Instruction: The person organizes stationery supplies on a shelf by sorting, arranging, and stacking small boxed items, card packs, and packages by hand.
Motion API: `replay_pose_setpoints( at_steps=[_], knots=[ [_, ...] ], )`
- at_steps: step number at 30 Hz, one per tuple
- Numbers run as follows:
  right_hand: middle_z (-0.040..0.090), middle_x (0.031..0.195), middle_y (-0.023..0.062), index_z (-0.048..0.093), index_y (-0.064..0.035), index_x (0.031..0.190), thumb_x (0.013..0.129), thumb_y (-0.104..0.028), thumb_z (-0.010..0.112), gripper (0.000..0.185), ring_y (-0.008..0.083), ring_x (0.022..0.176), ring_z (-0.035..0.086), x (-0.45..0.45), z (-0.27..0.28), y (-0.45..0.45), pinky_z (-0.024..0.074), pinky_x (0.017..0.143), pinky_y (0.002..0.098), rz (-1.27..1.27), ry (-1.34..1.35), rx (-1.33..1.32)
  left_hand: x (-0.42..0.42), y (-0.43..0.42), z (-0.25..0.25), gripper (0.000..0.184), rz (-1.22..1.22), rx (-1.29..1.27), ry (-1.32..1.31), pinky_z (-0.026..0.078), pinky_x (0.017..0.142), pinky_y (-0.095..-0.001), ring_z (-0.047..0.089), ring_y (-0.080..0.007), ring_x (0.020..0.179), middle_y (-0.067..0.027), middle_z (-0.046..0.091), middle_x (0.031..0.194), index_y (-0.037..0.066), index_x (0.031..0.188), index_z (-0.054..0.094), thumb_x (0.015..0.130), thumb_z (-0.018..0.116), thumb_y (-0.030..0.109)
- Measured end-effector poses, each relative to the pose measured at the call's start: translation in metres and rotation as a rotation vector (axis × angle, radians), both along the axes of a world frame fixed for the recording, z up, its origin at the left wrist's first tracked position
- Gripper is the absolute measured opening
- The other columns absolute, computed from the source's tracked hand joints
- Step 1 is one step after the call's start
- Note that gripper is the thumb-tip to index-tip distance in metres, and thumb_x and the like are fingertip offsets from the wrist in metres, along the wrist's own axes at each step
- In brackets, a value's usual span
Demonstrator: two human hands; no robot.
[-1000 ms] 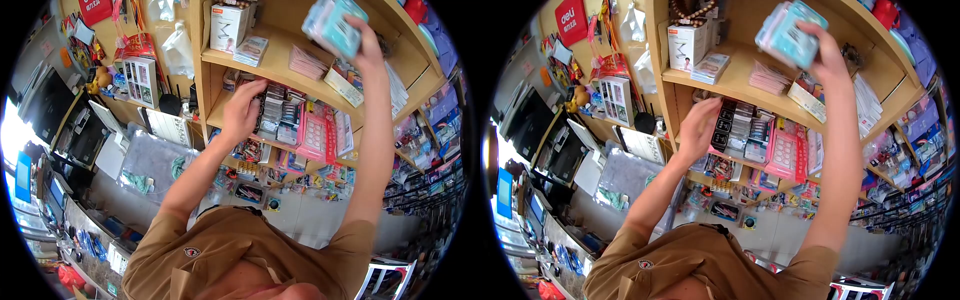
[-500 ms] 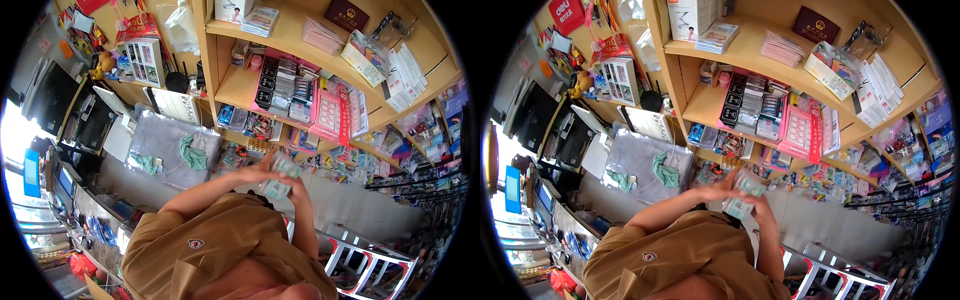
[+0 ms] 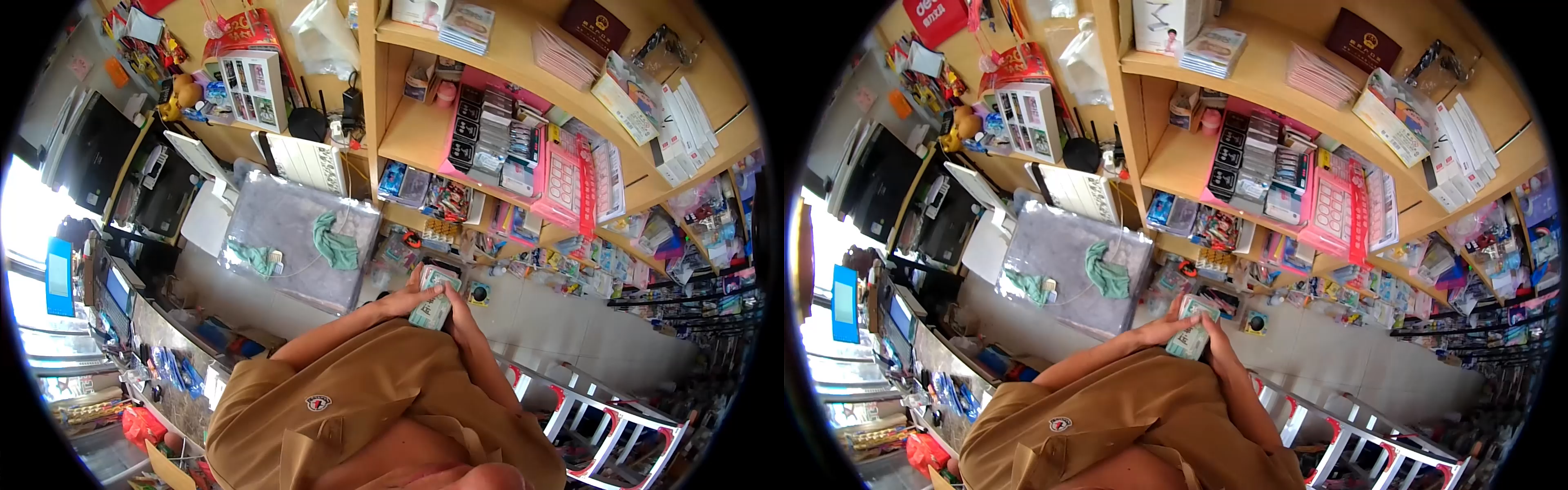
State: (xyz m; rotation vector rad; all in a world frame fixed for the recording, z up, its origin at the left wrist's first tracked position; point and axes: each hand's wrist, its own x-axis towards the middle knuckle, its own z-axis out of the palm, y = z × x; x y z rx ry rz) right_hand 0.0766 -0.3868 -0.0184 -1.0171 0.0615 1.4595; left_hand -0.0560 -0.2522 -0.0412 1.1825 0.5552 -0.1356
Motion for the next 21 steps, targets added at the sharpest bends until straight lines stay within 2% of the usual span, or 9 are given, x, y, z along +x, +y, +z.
replay_pose_setpoints(
  at_steps=[5, 6, 8, 12, 14, 15, 17, 19, 21],
  knots=[
    [0.068, 0.122, 0.0093, 0.056, -0.0069, 0.136, 0.102, -0.046, 0.062, 0.052, 0.0233, 0.107, 0.069, -0.016, -0.013, 0.043, 0.0559, 0.094, 0.0403, -0.139, -0.127, 0.028, -0.010, 0.023, 0.026, 0.129, 0.192, -0.037, -0.087, 0.028, 0.121, -0.0376, 0.026, -0.0303, 0.152, -0.0247, 0.018, 0.165, -0.003, 0.159, -0.021, 0.091, 0.072, 0.054],
    [0.055, 0.138, 0.0080, 0.035, -0.0113, 0.153, 0.101, -0.039, 0.065, 0.066, 0.0212, 0.128, 0.055, -0.012, -0.001, 0.052, 0.0458, 0.105, 0.0378, -0.090, -0.105, 0.080, -0.008, 0.029, 0.032, 0.129, 0.192, -0.039, -0.087, 0.028, 0.121, -0.0376, 0.026, -0.0303, 0.152, -0.0247, 0.018, 0.165, -0.003, 0.159, -0.021, 0.091, 0.072, 0.054],
    [0.052, 0.141, 0.0081, 0.032, -0.0105, 0.155, 0.102, -0.040, 0.064, 0.068, 0.0213, 0.131, 0.052, -0.007, 0.026, 0.074, 0.0429, 0.108, 0.0378, -0.079, -0.201, 0.150, -0.004, 0.048, 0.059, 0.118, 0.265, -0.037, -0.270, 0.027, 0.121, -0.0380, 0.026, -0.0267, 0.151, -0.0173, 0.023, 0.164, 0.005, 0.162, -0.017, 0.092, 0.074, 0.029],
    [0.036, 0.158, 0.0131, 0.022, -0.0071, 0.161, 0.104, -0.045, 0.059, 0.078, 0.0265, 0.143, 0.040, 0.010, 0.071, 0.119, 0.0319, 0.117, 0.0391, -0.074, -0.564, 0.370, 0.020, 0.107, 0.120, 0.117, 0.402, 0.222, -0.416, 0.024, 0.124, -0.0407, 0.030, -0.0319, 0.150, -0.0216, 0.030, 0.160, 0.000, 0.163, 0.006, 0.078, 0.081, 0.026],
    [0.034, 0.159, 0.0148, 0.021, -0.0063, 0.162, 0.104, -0.046, 0.058, 0.079, 0.0276, 0.145, 0.038, 0.020, 0.087, 0.127, 0.0307, 0.119, 0.0401, -0.061, -0.742, 0.345, 0.043, 0.150, 0.138, 0.103, 0.463, 0.307, -0.423, 0.030, 0.121, -0.0389, 0.043, -0.0283, 0.141, -0.0198, 0.046, 0.149, -0.005, 0.157, 0.021, 0.079, 0.083, 0.020],
    [0.032, 0.161, 0.0166, 0.020, -0.0054, 0.162, 0.105, -0.048, 0.056, 0.080, 0.0288, 0.147, 0.037, 0.025, 0.092, 0.128, 0.0295, 0.120, 0.0411, -0.048, -0.918, 0.308, 0.054, 0.166, 0.160, 0.092, 0.486, 0.315, -0.463, 0.043, 0.111, -0.0373, 0.055, -0.0259, 0.130, -0.0177, 0.056, 0.140, -0.005, 0.153, 0.029, 0.080, 0.080, 0.015],
    [0.035, 0.159, 0.0190, 0.024, -0.0033, 0.160, 0.107, -0.049, 0.052, 0.076, 0.0286, 0.144, 0.043, 0.035, 0.086, 0.113, 0.0378, 0.115, 0.0411, -0.015, -1.000, 0.292, 0.081, 0.210, 0.156, 0.065, 0.480, 0.186, -0.455, 0.056, 0.095, -0.0368, 0.067, -0.0236, 0.110, -0.0159, 0.067, 0.123, -0.003, 0.141, 0.047, 0.086, 0.074, 0.017],
    [0.039, 0.155, 0.0118, 0.037, -0.0056, 0.156, 0.109, -0.045, 0.048, 0.062, 0.0260, 0.132, 0.055, 0.045, 0.064, 0.094, 0.0503, 0.100, 0.0367, 0.100, -0.836, 0.090, 0.105, 0.256, 0.158, 0.040, 0.408, -0.171, -0.293, 0.060, 0.084, -0.0386, 0.072, -0.0244, 0.094, -0.0136, 0.072, 0.108, 0.001, 0.126, 0.059, 0.093, 0.067, 0.022],
    [0.048, 0.148, 0.0113, 0.042, -0.0045, 0.153, 0.110, -0.045, 0.046, 0.059, 0.0243, 0.121, 0.062, 0.054, 0.030, 0.072, 0.0548, 0.089, 0.0347, 0.106, -0.785, 0.013, 0.134, 0.292, 0.153, 0.035, 0.416, -0.295, -0.252, 0.061, 0.090, -0.0445, 0.074, -0.0266, 0.095, -0.0153, 0.074, 0.107, 0.002, 0.119, 0.065, 0.096, 0.065, 0.029]
  ],
)
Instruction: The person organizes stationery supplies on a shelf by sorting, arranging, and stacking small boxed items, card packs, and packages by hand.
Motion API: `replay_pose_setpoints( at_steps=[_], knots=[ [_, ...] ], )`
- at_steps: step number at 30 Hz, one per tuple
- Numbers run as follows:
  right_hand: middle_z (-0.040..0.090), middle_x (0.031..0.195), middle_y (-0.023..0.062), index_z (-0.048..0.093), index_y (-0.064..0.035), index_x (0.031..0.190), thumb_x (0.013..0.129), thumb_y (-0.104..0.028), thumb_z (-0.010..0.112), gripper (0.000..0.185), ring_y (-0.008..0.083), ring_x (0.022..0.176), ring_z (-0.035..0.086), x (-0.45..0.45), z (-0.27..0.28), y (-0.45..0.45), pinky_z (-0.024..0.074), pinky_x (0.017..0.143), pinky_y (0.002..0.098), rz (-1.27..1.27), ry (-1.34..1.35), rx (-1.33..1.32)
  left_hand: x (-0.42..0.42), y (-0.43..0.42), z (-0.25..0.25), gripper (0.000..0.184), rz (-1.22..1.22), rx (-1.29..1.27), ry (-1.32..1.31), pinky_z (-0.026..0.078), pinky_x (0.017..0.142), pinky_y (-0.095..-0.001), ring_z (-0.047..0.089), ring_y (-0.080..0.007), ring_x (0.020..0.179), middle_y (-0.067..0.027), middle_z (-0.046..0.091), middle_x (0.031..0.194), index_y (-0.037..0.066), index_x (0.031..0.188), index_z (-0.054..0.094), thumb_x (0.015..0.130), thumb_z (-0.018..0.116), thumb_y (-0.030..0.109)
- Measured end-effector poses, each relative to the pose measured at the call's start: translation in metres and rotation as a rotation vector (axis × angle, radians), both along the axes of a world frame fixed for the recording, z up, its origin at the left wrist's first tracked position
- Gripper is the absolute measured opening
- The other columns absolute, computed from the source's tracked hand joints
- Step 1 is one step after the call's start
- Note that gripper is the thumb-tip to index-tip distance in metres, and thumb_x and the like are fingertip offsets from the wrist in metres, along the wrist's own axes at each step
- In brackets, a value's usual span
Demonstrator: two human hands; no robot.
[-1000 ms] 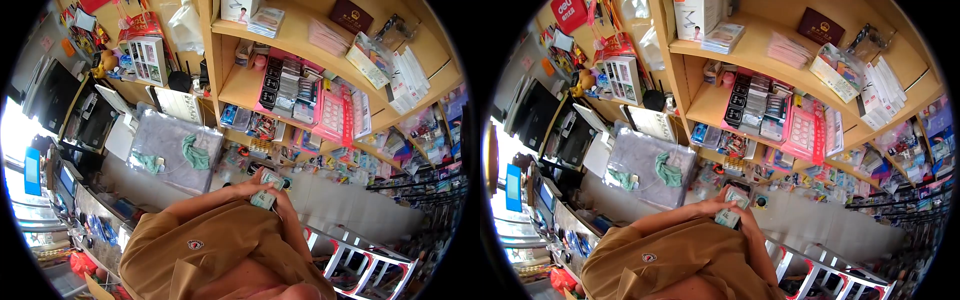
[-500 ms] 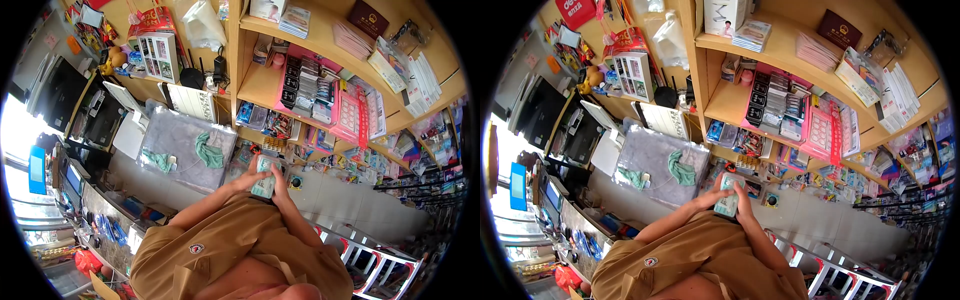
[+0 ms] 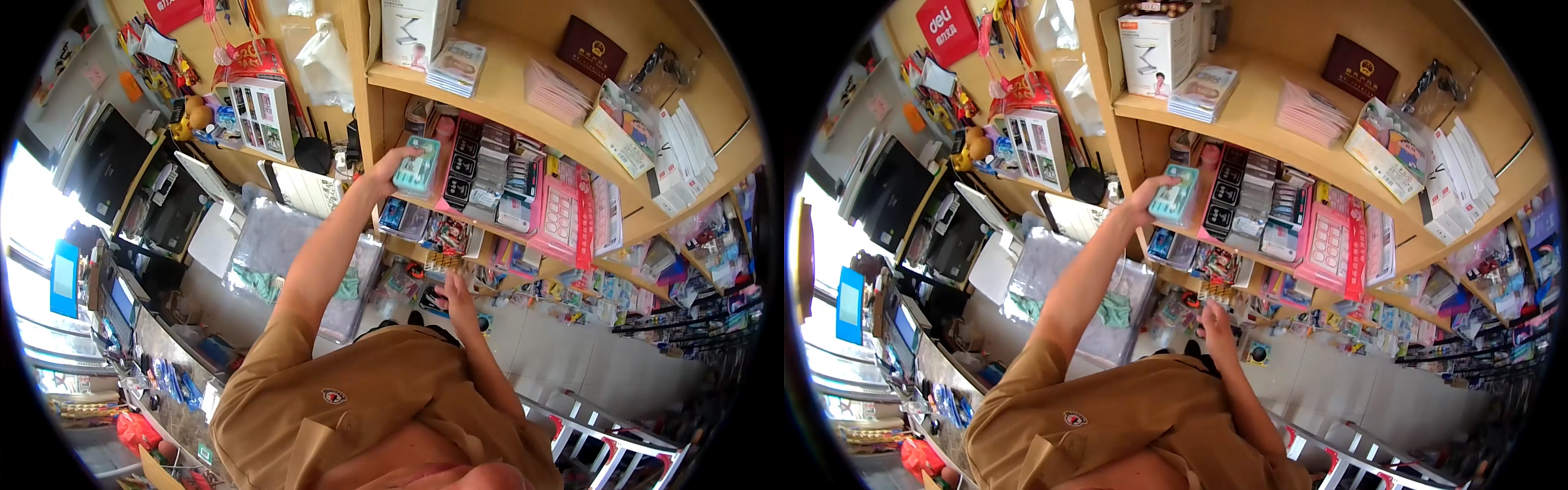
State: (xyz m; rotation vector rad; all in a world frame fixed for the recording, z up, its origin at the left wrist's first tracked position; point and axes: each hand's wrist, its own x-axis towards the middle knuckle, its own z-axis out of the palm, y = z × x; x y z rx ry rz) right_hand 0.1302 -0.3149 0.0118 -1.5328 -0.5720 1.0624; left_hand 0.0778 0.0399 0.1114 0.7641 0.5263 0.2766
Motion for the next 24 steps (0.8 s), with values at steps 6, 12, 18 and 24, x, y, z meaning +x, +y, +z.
replay_pose_setpoints(
  at_steps=[6, 12, 18, 24],
  knots=[
    [0.061, 0.134, 0.0103, 0.050, -0.0029, 0.146, 0.108, -0.046, 0.051, 0.058, 0.0196, 0.107, 0.069, 0.038, -0.051, -0.046, 0.0548, 0.082, 0.0314, -0.049, 0.110, -0.125, 0.061, 0.033, -0.018, 0.036, -0.042, 0.006, 0.200, 0.060, 0.086, -0.0586, 0.073, -0.0303, 0.095, -0.0136, 0.074, 0.109, 0.006, 0.121, 0.063, 0.097, 0.065, 0.032],
    [0.066, 0.110, 0.0024, 0.058, -0.0050, 0.137, 0.109, -0.036, 0.053, 0.042, 0.0119, 0.091, 0.067, 0.074, -0.072, -0.049, 0.0505, 0.072, 0.0265, -0.112, -0.038, -0.089, 0.069, 0.023, -0.009, 0.036, -0.052, 0.161, 0.236, 0.063, 0.080, -0.0499, 0.074, -0.0265, 0.092, -0.0125, 0.075, 0.110, 0.006, 0.126, 0.063, 0.100, 0.063, 0.031],
    [0.066, 0.108, 0.0069, 0.061, -0.0017, 0.132, 0.107, -0.033, 0.058, 0.040, 0.0136, 0.093, 0.069, 0.080, -0.096, -0.040, 0.0541, 0.076, 0.0277, 0.210, -0.303, -0.080, 0.064, 0.020, -0.015, 0.037, -0.024, 0.187, 0.215, 0.064, 0.080, -0.0451, 0.075, -0.0260, 0.092, -0.0135, 0.075, 0.111, 0.003, 0.126, 0.063, 0.101, 0.063, 0.031],
    [0.066, 0.116, 0.0206, 0.065, -0.0007, 0.120, 0.099, -0.031, 0.067, 0.037, 0.0352, 0.094, 0.069, 0.061, -0.052, -0.019, 0.0556, 0.086, 0.0411, 0.253, -0.548, 0.000, 0.058, 0.027, -0.015, 0.040, -0.009, 0.126, 0.219, 0.065, 0.072, -0.0480, 0.075, -0.0300, 0.088, -0.0153, 0.075, 0.109, 0.001, 0.123, 0.063, 0.098, 0.066, 0.031]
  ],
)
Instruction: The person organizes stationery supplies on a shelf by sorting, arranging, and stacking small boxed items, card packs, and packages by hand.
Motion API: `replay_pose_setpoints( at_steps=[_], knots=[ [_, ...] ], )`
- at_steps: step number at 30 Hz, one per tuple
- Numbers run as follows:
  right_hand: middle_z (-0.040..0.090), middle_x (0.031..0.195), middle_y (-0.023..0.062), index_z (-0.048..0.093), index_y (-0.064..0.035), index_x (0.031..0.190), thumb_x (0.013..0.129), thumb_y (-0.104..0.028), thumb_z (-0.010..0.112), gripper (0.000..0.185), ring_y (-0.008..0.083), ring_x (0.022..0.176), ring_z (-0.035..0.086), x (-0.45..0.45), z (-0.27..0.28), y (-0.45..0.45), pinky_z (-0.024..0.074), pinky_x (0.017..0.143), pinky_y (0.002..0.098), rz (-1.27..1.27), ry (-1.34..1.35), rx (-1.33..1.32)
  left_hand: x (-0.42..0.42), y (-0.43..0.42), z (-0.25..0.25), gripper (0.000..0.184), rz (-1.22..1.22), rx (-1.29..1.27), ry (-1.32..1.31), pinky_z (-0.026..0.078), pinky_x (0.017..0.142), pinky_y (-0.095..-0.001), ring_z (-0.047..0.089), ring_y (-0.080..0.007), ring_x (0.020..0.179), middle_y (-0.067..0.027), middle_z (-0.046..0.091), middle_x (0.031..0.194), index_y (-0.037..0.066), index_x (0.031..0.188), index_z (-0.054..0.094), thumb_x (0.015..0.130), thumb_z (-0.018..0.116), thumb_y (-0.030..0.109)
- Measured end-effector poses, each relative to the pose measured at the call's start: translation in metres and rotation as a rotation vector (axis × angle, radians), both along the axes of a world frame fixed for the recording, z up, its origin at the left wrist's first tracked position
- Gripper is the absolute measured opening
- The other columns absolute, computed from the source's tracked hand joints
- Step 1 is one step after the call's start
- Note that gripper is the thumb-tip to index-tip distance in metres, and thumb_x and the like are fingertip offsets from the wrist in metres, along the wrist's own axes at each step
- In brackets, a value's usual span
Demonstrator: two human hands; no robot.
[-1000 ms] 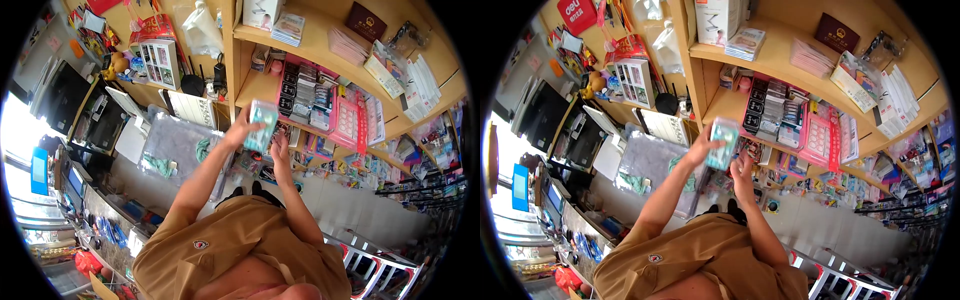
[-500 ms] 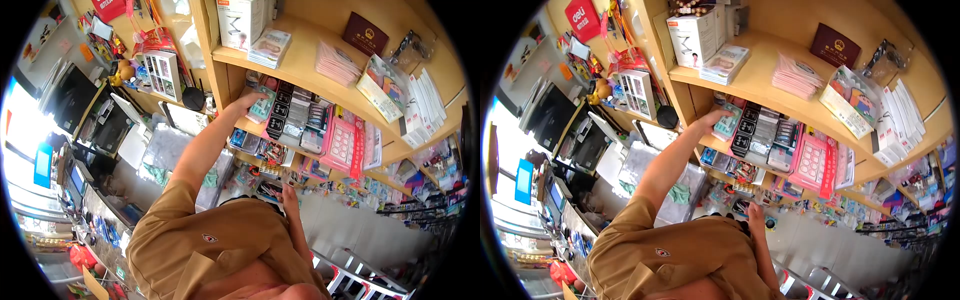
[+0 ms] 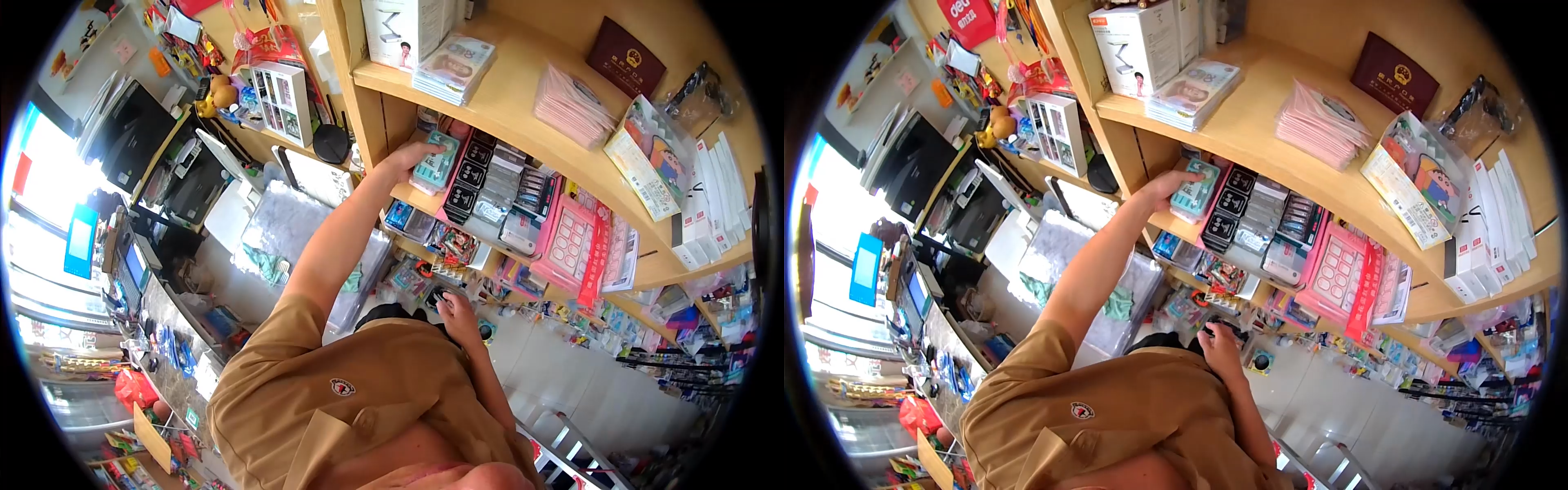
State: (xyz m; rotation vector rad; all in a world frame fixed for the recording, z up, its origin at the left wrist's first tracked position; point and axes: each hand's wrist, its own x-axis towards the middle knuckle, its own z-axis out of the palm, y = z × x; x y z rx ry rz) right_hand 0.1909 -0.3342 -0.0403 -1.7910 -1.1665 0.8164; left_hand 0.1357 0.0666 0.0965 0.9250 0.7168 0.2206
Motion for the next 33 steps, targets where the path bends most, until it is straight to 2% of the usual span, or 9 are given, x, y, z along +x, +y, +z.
replay_pose_setpoints(
  at_steps=[4, 6, 7, 10, 16, 22, 28, 30, 33],
  knots=[
    [0.064, 0.116, 0.0227, 0.063, 0.0013, 0.123, 0.099, -0.032, 0.066, 0.041, 0.0337, 0.090, 0.070, -0.008, 0.006, 0.005, 0.0562, 0.086, 0.0413, 0.055, -0.107, -0.006, -0.007, 0.017, 0.011, 0.035, 0.135, 0.177, 0.154, 0.063, 0.079, -0.0405, 0.075, -0.0291, 0.087, -0.0167, 0.074, 0.108, -0.002, 0.119, 0.065, 0.097, 0.069, 0.025],
    [0.064, 0.118, 0.0236, 0.062, 0.0017, 0.125, 0.099, -0.033, 0.066, 0.044, 0.0326, 0.088, 0.071, -0.017, -0.002, 0.000, 0.0562, 0.086, 0.0414, 0.047, -0.061, -0.002, -0.005, 0.021, 0.002, 0.036, 0.194, 0.506, 0.230, 0.061, 0.081, -0.0422, 0.074, -0.0329, 0.090, -0.0212, 0.074, 0.106, -0.005, 0.117, 0.065, 0.095, 0.068, 0.023],
    [0.063, 0.119, 0.0238, 0.062, 0.0015, 0.127, 0.099, -0.034, 0.066, 0.045, 0.0317, 0.088, 0.071, -0.020, -0.004, -0.001, 0.0559, 0.086, 0.0411, 0.054, -0.021, -0.062, -0.002, 0.026, -0.003, 0.047, 0.188, 1.060, 0.419, 0.057, 0.089, -0.0461, 0.071, -0.0410, 0.098, -0.0281, 0.071, 0.107, -0.007, 0.126, 0.059, 0.093, 0.068, 0.025],
    [0.063, 0.123, 0.0234, 0.061, 0.0009, 0.130, 0.098, -0.036, 0.066, 0.049, 0.0311, 0.091, 0.072, -0.024, -0.002, -0.003, 0.0556, 0.088, 0.0403, 0.106, -0.077, -0.146, 0.003, 0.020, -0.002, 0.066, 0.170, 1.320, 0.630, 0.050, 0.102, -0.0509, 0.062, -0.0505, 0.114, -0.0326, 0.065, 0.121, -0.006, 0.138, 0.050, 0.089, 0.071, 0.033],
    [0.063, 0.126, 0.0244, 0.061, -0.0002, 0.132, 0.098, -0.036, 0.067, 0.049, 0.0307, 0.093, 0.073, -0.026, -0.003, -0.006, 0.0556, 0.089, 0.0398, 0.057, 0.043, -0.213, 0.008, -0.034, 0.068, 0.083, -0.014, 1.474, 0.801, 0.049, 0.104, -0.0509, 0.052, -0.0480, 0.131, -0.0325, 0.049, 0.144, -0.002, 0.149, 0.035, 0.088, 0.069, 0.043],
    [0.065, 0.125, 0.0232, 0.061, -0.0004, 0.132, 0.096, -0.037, 0.068, 0.051, 0.0341, 0.098, 0.071, -0.025, 0.008, 0.022, 0.0549, 0.089, 0.0432, 0.084, 0.044, -0.190, 0.038, -0.017, 0.031, 0.091, -0.312, 1.673, 1.206, 0.047, 0.108, -0.0498, 0.035, -0.0424, 0.146, -0.0251, 0.033, 0.158, 0.006, 0.157, 0.029, 0.087, 0.069, 0.048],
    [0.067, 0.125, 0.0216, 0.059, -0.0006, 0.135, 0.097, -0.036, 0.067, 0.053, 0.0312, 0.100, 0.072, -0.024, -0.017, 0.026, 0.0552, 0.090, 0.0418, 0.154, -0.065, -0.159, 0.020, -0.034, 0.040, 0.072, -0.296, 2.110, 1.205, 0.038, 0.115, -0.0460, 0.037, -0.0386, 0.144, -0.0224, 0.032, 0.160, 0.008, 0.159, 0.028, 0.100, 0.055, 0.041],
    [0.068, 0.126, 0.0214, 0.059, -0.0004, 0.135, 0.096, -0.036, 0.068, 0.053, 0.0312, 0.101, 0.072, -0.023, -0.021, 0.022, 0.0551, 0.090, 0.0414, 0.153, -0.060, -0.176, 0.017, -0.038, 0.019, 0.067, -0.197, 2.217, 1.012, 0.028, 0.120, -0.0530, 0.043, -0.0431, 0.137, -0.0255, 0.049, 0.143, 0.006, 0.153, 0.037, 0.098, 0.057, 0.037],
    [0.067, 0.128, 0.0219, 0.059, -0.0002, 0.135, 0.096, -0.037, 0.068, 0.054, 0.0312, 0.104, 0.072, -0.019, -0.015, 0.021, 0.0547, 0.092, 0.0409, 0.158, 0.053, -0.246, 0.015, -0.046, 0.007, 0.051, -0.880, 2.335, 0.745, 0.014, 0.124, -0.0642, 0.042, -0.0398, 0.141, -0.0140, 0.062, 0.136, 0.004, 0.136, 0.064, 0.091, 0.057, 0.026]
  ],
)
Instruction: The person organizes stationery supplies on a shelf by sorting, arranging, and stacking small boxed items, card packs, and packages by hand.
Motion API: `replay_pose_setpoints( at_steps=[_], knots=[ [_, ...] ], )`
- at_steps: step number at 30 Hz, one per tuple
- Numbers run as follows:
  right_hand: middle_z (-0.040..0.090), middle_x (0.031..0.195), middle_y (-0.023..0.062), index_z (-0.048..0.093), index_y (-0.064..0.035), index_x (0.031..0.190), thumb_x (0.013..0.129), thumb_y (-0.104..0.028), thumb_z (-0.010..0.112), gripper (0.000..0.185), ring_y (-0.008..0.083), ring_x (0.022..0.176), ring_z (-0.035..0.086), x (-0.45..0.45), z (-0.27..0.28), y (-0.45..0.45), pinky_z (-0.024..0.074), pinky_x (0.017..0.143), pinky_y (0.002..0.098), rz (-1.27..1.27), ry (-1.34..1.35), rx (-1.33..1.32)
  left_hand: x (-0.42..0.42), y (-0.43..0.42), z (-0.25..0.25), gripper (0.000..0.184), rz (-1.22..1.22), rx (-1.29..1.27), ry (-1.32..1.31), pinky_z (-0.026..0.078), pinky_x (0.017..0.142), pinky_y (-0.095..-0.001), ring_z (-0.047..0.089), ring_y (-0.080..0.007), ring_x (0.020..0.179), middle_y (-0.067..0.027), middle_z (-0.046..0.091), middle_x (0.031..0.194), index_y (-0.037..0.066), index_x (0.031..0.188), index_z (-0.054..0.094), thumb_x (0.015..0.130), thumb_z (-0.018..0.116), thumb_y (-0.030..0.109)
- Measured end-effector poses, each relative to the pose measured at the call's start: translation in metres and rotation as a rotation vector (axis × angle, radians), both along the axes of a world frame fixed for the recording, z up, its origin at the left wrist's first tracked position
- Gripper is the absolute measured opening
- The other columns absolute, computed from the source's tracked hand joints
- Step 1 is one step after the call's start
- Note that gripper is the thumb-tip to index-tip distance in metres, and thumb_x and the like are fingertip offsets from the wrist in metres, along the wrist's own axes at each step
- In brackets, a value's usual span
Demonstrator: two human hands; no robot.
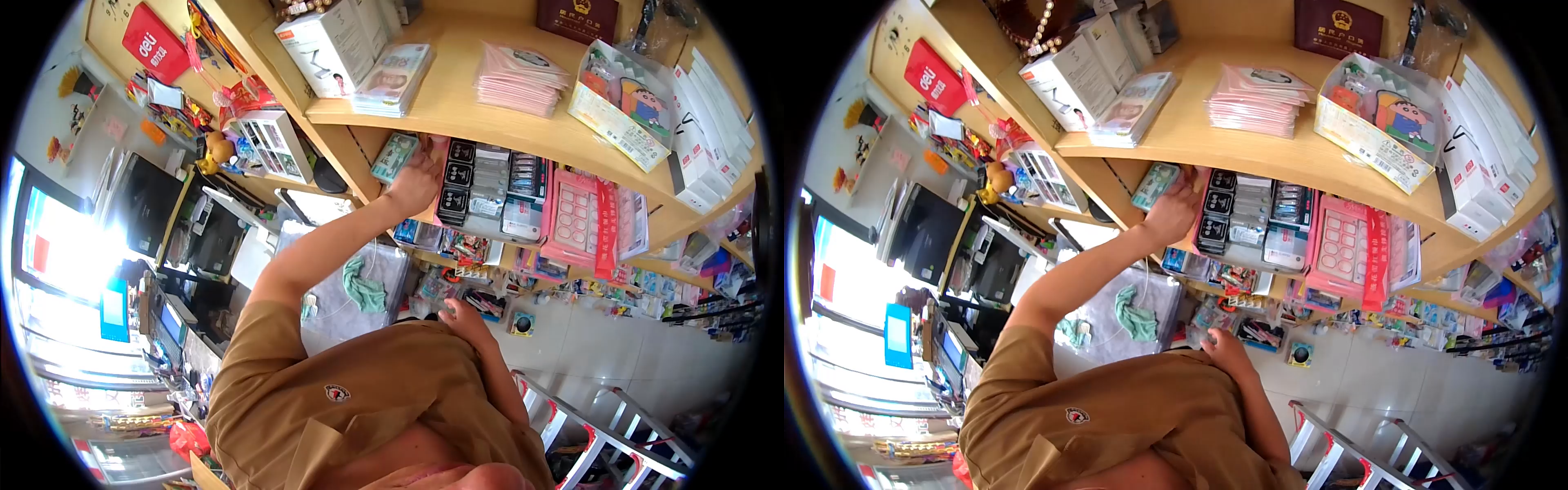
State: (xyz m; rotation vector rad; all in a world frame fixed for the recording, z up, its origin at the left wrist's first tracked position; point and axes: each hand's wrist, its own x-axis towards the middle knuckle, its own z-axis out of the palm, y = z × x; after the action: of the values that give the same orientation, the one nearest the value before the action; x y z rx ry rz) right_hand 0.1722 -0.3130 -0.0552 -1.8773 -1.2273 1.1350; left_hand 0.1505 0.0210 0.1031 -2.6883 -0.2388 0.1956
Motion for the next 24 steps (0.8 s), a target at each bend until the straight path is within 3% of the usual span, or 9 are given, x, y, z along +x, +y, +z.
replay_pose_setpoints(
  at_steps=[4, 7, 8, 10, 13, 14, 17, 24],
  knots=[
    [0.067, 0.130, 0.0222, 0.059, -0.0001, 0.135, 0.096, -0.038, 0.067, 0.055, 0.0317, 0.107, 0.071, 0.003, -0.007, 0.005, 0.0539, 0.094, 0.0413, 0.019, -0.040, 0.043, -0.006, 0.001, -0.003, 0.044, 0.020, 0.284, 0.192, 0.003, 0.127, -0.0626, 0.032, -0.0399, 0.150, -0.0116, 0.058, 0.147, 0.005, 0.128, 0.072, 0.092, 0.053, 0.024],
    [0.067, 0.130, 0.0219, 0.059, -0.0002, 0.135, 0.096, -0.039, 0.067, 0.056, 0.0341, 0.110, 0.069, -0.001, -0.004, 0.010, 0.0536, 0.095, 0.0426, 0.045, -0.060, 0.041, -0.002, 0.005, -0.005, 0.055, 0.070, 0.344, 0.407, -0.003, 0.127, -0.0618, 0.018, -0.0402, 0.157, -0.0135, 0.036, 0.165, 0.006, 0.149, 0.054, 0.098, 0.048, 0.028],
    [0.067, 0.130, 0.0218, 0.059, -0.0005, 0.135, 0.096, -0.039, 0.067, 0.056, 0.0354, 0.112, 0.068, -0.002, -0.003, 0.012, 0.0530, 0.096, 0.0430, 0.053, -0.080, 0.024, -0.001, 0.006, -0.006, 0.055, 0.070, 0.340, 0.410, -0.003, 0.127, -0.0618, 0.018, -0.0402, 0.157, -0.0135, 0.036, 0.165, 0.006, 0.149, 0.054, 0.098, 0.048, 0.028],
    [0.067, 0.130, 0.0217, 0.059, -0.0009, 0.135, 0.096, -0.039, 0.066, 0.056, 0.0366, 0.114, 0.067, -0.004, -0.009, 0.013, 0.0524, 0.097, 0.0433, 0.065, -0.099, 0.001, 0.004, 0.010, -0.007, 0.060, 0.053, 0.616, 0.304, -0.001, 0.126, -0.0629, 0.013, -0.0398, 0.158, -0.0126, 0.027, 0.169, 0.006, 0.156, 0.044, 0.100, 0.047, 0.027],
    [0.066, 0.130, 0.0215, 0.059, -0.0013, 0.135, 0.096, -0.038, 0.066, 0.054, 0.0378, 0.117, 0.065, -0.006, -0.016, 0.011, 0.0513, 0.099, 0.0435, 0.101, -0.164, 0.042, 0.003, 0.006, 0.009, 0.060, 0.030, 0.591, 0.440, 0.003, 0.125, -0.0633, 0.013, -0.0402, 0.158, -0.0130, 0.026, 0.170, 0.006, 0.157, 0.042, 0.101, 0.048, 0.026],
    [0.067, 0.127, 0.0218, 0.061, -0.0011, 0.132, 0.095, -0.039, 0.067, 0.053, 0.0382, 0.118, 0.064, -0.004, -0.012, 0.009, 0.0510, 0.100, 0.0444, 0.069, -0.158, 0.040, 0.002, 0.002, 0.019, 0.056, -0.013, 0.526, 0.447, 0.011, 0.124, -0.0619, 0.022, -0.0414, 0.155, -0.0179, 0.029, 0.167, 0.002, 0.151, 0.050, 0.099, 0.055, 0.021],
    [0.067, 0.126, 0.0223, 0.062, -0.0006, 0.130, 0.094, -0.039, 0.067, 0.053, 0.0390, 0.119, 0.062, 0.001, -0.009, 0.002, 0.0504, 0.100, 0.0454, 0.004, -0.155, 0.008, 0.005, 0.027, -0.015, 0.053, 0.002, 0.469, 0.370, 0.011, 0.124, -0.0629, 0.026, -0.0381, 0.154, -0.0154, 0.036, 0.164, 0.004, 0.148, 0.054, 0.098, 0.055, 0.021],
    [0.070, 0.121, 0.0243, 0.062, 0.0008, 0.130, 0.093, -0.038, 0.068, 0.054, 0.0386, 0.112, 0.068, 0.016, -0.025, -0.034, 0.0529, 0.096, 0.0439, -0.135, -0.160, 0.066, 0.006, 0.028, -0.009, 0.046, -0.045, 0.492, 0.412, 0.013, 0.123, -0.0661, 0.039, -0.0351, 0.148, -0.0105, 0.053, 0.153, 0.008, 0.141, 0.063, 0.098, 0.054, 0.021]
  ],
)
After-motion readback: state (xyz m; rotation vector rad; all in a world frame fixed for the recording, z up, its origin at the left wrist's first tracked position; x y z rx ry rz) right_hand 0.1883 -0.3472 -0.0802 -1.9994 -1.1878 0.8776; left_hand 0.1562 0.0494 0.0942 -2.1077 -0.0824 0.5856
